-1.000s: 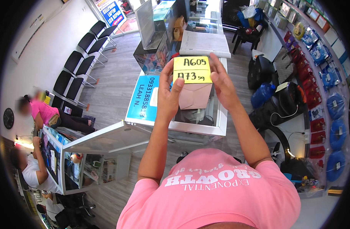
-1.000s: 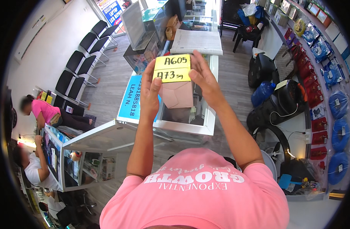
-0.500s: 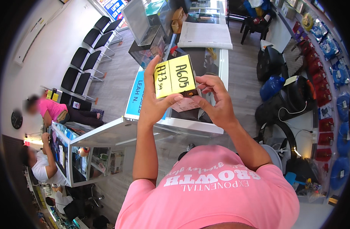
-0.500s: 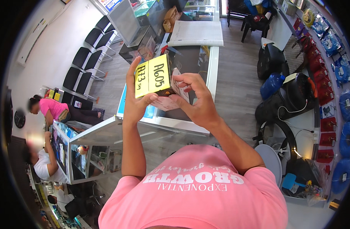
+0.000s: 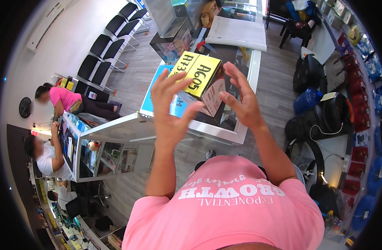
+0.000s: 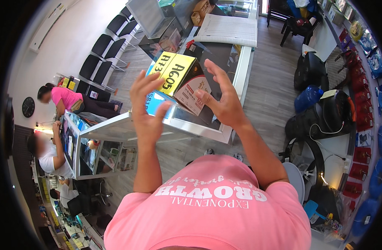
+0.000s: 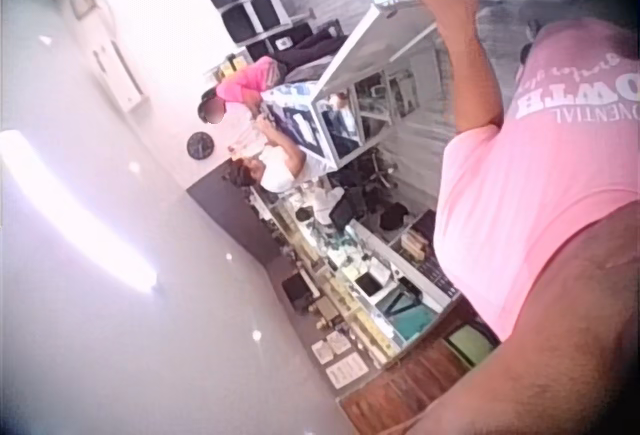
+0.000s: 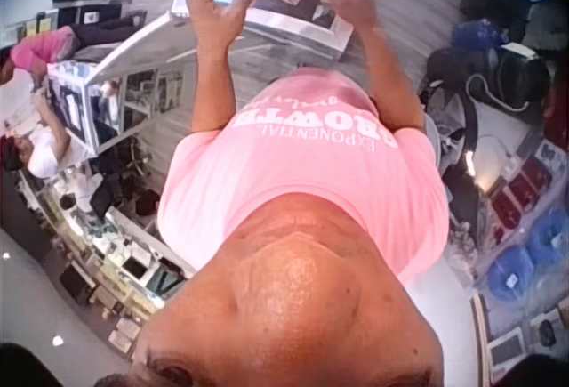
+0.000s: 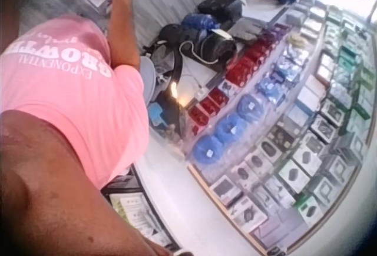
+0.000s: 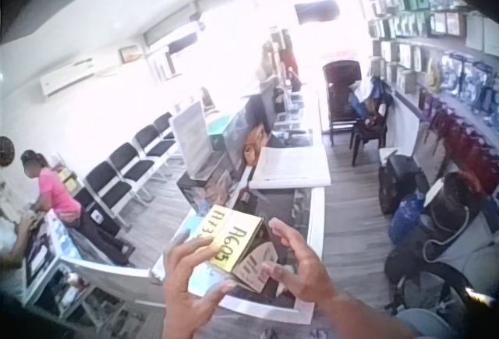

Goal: The person picks up small product boxes from a shelf, applies yellow adhesive labels to them, and places them on a counter. The person also handles a smartphone and a power bank during the process.

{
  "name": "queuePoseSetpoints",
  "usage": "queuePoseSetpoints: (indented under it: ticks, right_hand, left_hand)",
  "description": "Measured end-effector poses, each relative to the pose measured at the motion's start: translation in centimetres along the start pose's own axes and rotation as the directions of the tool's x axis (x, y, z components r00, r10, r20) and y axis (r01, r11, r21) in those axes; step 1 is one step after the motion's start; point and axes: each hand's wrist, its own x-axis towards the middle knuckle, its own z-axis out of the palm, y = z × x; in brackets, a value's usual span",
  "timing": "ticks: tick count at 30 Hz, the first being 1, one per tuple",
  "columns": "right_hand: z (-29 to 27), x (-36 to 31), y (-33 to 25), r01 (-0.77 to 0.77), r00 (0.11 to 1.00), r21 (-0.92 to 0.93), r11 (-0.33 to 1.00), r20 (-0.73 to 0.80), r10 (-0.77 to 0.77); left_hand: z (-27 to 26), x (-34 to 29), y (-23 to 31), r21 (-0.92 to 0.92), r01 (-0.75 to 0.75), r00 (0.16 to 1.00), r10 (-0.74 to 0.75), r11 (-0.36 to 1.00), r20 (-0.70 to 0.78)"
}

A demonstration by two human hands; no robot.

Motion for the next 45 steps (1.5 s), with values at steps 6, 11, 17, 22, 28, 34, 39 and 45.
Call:
queuePoseSetpoints:
  ticks: [6, 11, 17, 22, 28, 34, 39, 45]
  right_hand:
    - [0.7, -0.8, 1.0, -0.059, 0.995, 0.114, 0.992, 0.082, 0.05]
    - [1.3, -2.0, 0.6, -0.053, 0.997, 0.092, 0.994, 0.06, 0.047]
    - [1.2, -2.9, 0.0, -0.057, 0.997, 0.059, 0.997, 0.053, 0.054]
    - [1.9, -4.0, -0.5, -0.097, 0.995, 0.075, 0.992, -0.006, 0.098]
    - [2.2, -8.2, -2.8, -0.217, 0.93, 0.064, 0.974, -0.289, 0.226]
    - [2.8, -17.5, -5.3, -0.243, 0.682, 0.005, 0.97, -0.71, 0.175]
    - [7.1, -26.7, -7.6, -0.406, 0.471, 0.012, 0.914, -0.854, 0.221]
    - [12.9, -34.7, -11.6, -0.625, 0.353, 0.018, 0.781, -0.885, 0.303]
  left_hand:
    - [2.0, -1.0, 0.8, 0.031, -0.013, 0.998, 0.014, 0.999, -0.059]
    - [1.1, -1.1, -3.7, -0.356, -0.006, 1.0, 0.012, 0.934, 0.015]
    - [-0.2, -0.3, -4.9, -0.57, 0.101, 0.992, -0.041, 0.815, 0.116]
    - [-0.5, 0.9, -7.4, -0.659, 0.088, 0.983, 0.04, 0.747, 0.177]
    - [-0.1, 1.6, -9.0, -0.794, -0.061, 0.998, 0.063, 0.604, -0.029]
    - [-1.6, -4.3, -8.4, -0.929, -0.132, 0.988, -0.026, 0.346, -0.15]
    - [-1.8, -9.7, -3.9, -0.967, 0.201, 0.915, 0.323, 0.157, 0.242]
    - [0.9, -16.5, 1.1, -0.767, 0.469, 0.473, 0.609, 0.438, 0.637]
